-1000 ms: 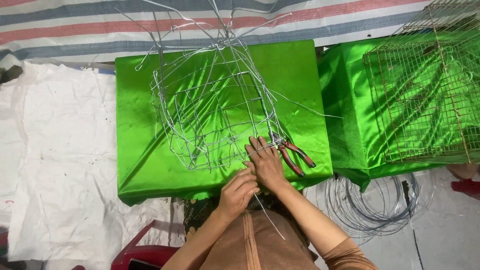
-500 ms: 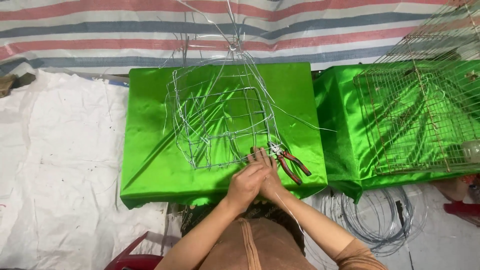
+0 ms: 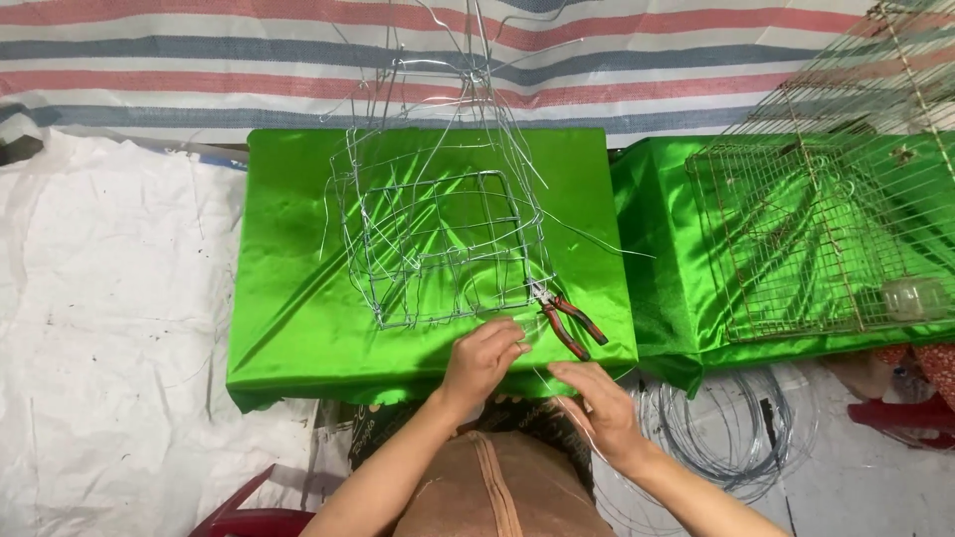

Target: Assembling a wire cage structure by bending wire and using pliers to secure the joints.

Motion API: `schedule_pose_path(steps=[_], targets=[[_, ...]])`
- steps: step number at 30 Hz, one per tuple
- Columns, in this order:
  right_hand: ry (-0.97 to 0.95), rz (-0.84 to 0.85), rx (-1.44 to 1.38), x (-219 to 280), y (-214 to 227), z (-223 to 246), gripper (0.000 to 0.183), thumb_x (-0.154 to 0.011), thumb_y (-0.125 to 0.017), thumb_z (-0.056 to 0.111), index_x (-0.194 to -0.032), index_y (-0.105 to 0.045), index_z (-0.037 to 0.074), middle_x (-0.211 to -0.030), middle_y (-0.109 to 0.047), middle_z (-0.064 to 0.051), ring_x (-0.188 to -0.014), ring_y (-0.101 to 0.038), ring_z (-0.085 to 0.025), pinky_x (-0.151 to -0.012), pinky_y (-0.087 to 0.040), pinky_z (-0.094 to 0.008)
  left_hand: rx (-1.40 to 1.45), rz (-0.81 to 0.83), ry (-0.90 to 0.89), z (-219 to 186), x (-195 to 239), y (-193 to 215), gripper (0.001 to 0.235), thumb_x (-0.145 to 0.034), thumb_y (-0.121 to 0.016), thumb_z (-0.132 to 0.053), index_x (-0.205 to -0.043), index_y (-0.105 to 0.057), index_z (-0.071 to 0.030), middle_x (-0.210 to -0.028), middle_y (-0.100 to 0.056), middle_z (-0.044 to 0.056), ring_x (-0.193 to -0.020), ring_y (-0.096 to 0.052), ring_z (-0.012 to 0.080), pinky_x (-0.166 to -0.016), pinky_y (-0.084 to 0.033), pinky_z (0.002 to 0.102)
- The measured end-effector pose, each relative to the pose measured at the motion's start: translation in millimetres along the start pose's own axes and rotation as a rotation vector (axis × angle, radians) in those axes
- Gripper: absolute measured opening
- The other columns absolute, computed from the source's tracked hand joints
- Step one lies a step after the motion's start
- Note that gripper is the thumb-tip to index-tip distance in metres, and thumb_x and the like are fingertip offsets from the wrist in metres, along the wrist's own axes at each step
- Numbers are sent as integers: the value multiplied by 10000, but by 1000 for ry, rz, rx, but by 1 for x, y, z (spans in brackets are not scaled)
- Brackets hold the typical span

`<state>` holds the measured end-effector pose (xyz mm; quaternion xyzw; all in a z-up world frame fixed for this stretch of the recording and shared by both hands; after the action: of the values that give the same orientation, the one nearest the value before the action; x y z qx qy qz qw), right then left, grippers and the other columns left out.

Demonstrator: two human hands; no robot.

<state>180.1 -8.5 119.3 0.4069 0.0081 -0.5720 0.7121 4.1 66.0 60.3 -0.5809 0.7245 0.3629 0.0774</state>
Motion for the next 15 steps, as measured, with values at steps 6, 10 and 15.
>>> schedule_pose_path(steps=[6, 10, 15], targets=[[-107, 155, -12, 21, 7, 12, 440, -1028, -573, 252, -1400, -515, 24, -1336, -658, -183, -1202, -687, -271, -1095, -571, -372, -18, -19, 23, 7, -6, 7, 130, -983, -665, -132, -999, -732, -22, -940, -756, 136, -873, -753, 245, -766, -683, 277], [-540, 230, 211, 117, 43, -19, 674, -916, -671, 255, -1522, -426, 93, -1409, -643, -138, -1241, -683, -238, -1103, -513, -401, 9, 0, 54, 3, -9, 7, 76, -970, -679, -90, -999, -727, -39, -931, -746, 117, -828, -743, 221, -719, -681, 264], [-1045, 213, 356, 231, 57, -60, 553, -900, -662, 357, -1442, -579, 287, -1228, -799, 30, -1087, -783, -145, -915, -575, -314, 53, -18, 58, 5, -19, 6, 59, -960, -681, -54, -998, -714, -25, -890, -732, 114, -760, -724, 210, -651, -662, 252]])
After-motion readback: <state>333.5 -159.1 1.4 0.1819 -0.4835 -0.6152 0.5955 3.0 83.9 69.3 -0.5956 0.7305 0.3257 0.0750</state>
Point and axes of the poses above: each hand's wrist, its own x-axis away from the middle knuckle, its own y-axis out of the back of the hand, z = x × y, the point moved 5 cm from there along -x, towards the middle knuckle
